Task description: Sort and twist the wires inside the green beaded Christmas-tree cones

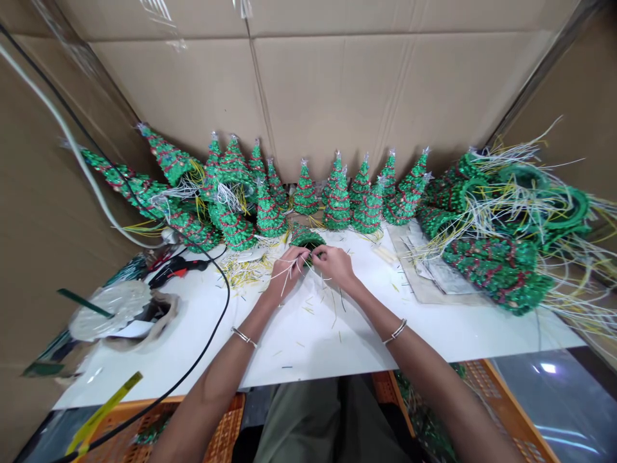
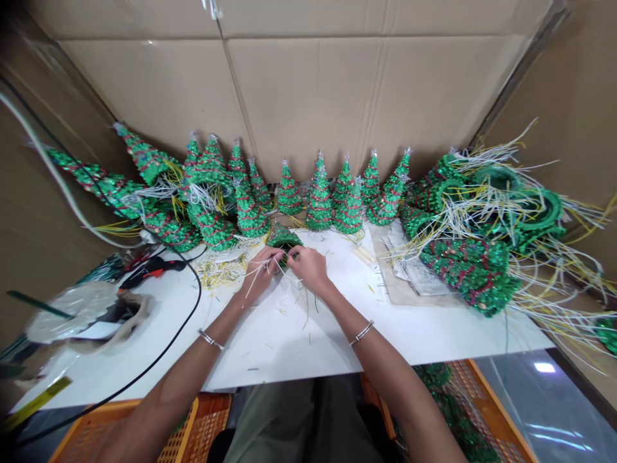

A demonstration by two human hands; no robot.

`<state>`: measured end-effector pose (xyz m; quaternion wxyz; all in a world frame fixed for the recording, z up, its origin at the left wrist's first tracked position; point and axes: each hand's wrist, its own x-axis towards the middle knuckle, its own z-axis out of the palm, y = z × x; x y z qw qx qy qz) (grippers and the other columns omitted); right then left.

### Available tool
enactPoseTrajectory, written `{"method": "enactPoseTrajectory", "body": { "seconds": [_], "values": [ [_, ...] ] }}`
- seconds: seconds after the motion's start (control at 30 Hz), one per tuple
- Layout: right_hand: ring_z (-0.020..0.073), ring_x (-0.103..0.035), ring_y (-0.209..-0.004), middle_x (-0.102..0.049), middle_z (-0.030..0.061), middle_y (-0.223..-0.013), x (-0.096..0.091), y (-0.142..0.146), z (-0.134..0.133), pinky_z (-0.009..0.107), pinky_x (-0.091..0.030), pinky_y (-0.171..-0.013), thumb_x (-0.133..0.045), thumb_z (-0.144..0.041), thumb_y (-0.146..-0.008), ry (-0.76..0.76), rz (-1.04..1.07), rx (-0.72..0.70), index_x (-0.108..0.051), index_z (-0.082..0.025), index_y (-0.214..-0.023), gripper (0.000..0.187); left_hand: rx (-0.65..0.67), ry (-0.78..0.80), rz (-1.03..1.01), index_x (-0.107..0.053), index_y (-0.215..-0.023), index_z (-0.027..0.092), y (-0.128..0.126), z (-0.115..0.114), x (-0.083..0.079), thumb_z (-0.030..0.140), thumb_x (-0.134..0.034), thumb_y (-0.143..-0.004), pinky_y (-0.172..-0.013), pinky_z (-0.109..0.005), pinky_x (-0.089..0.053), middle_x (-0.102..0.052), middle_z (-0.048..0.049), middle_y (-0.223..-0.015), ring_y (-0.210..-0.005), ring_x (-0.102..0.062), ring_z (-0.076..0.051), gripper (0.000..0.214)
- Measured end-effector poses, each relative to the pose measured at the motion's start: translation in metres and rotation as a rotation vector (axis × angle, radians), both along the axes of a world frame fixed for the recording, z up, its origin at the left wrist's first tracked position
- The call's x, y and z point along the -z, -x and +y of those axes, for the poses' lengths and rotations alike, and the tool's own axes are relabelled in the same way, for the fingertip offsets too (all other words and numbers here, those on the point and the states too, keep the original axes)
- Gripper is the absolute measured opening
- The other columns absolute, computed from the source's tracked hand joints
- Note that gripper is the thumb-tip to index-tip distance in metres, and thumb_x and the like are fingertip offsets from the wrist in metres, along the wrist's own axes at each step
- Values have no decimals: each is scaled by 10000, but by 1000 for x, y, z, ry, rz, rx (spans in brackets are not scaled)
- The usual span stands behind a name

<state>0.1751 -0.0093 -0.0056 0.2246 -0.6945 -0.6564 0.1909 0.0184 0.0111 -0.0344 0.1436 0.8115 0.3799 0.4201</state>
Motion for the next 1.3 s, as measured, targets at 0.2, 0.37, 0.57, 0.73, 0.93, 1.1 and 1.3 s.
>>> {"method": "enactPoseTrajectory", "body": {
  "seconds": [0.2,0.37,0.57,0.73,0.93,1.1,1.3],
  "values": [
    [171,-654,-839,-737,-6,-833,-1,-3,0,230,-412,-664,-524,-339,-810,77,14,-5,-718,-271,-928,238,-64,-64,247,-622,-1035,184,1,-4,-3,354,-341,-985,-688,-237,-479,-702,-58,-985,-829,-656,-145,333],
    [160,-646,-776,-730,-13,-804,-1,-6,-1,225,-395,-634,-554,-328,-766,78,47,-12,-712,-267,-887,208,-133,-48,409,-614,-1032,195,-1,-8,-8,339,-289,-995,-633,-212,-444,-709,-37,-965,-808,-654,-132,357],
    [158,-648,-782,-727,-22,-784,-1,-10,-1,222,-394,-640,-548,-322,-779,64,5,-34,-713,-275,-905,213,-152,-33,501,-587,-1045,213,-2,-7,-7,342,-263,-1000,-583,-222,-398,-700,-18,-929,-744,-642,-127,352],
    [184,-661,-860,-735,-2,-856,0,-8,-2,253,-414,-704,-510,-337,-823,49,-142,-52,-697,-305,-977,244,-149,-58,553,-577,-1013,195,-3,-5,-4,333,-233,-1006,-575,-222,-379,-681,-33,-913,-734,-628,-127,371],
    [236,-678,-885,-732,67,-909,-4,-5,-7,301,-435,-719,-446,-364,-875,34,-345,-70,-688,-299,-1013,286,-156,-37,567,-577,-986,190,-3,-7,-7,339,-240,-1007,-590,-217,-387,-672,-37,-883,-739,-621,-127,369],
    [237,-684,-874,-731,88,-922,-2,-2,-8,302,-443,-716,-440,-339,-878,26,-409,-97,-692,-279,-1017,294,-143,-58,572,-578,-1029,194,-3,-4,-2,328,-254,-1005,-594,-222,-405,-691,-35,-946,-774,-643,-133,351],
    [202,-670,-860,-739,21,-870,0,-9,-5,266,-430,-703,-510,-354,-829,41,-188,-47,-723,-302,-938,245,-121,-100,483,-585,-1086,205,0,0,4,319,-361,-980,-653,-225,-458,-703,-32,-1005,-799,-664,-144,273]
  ]
}}
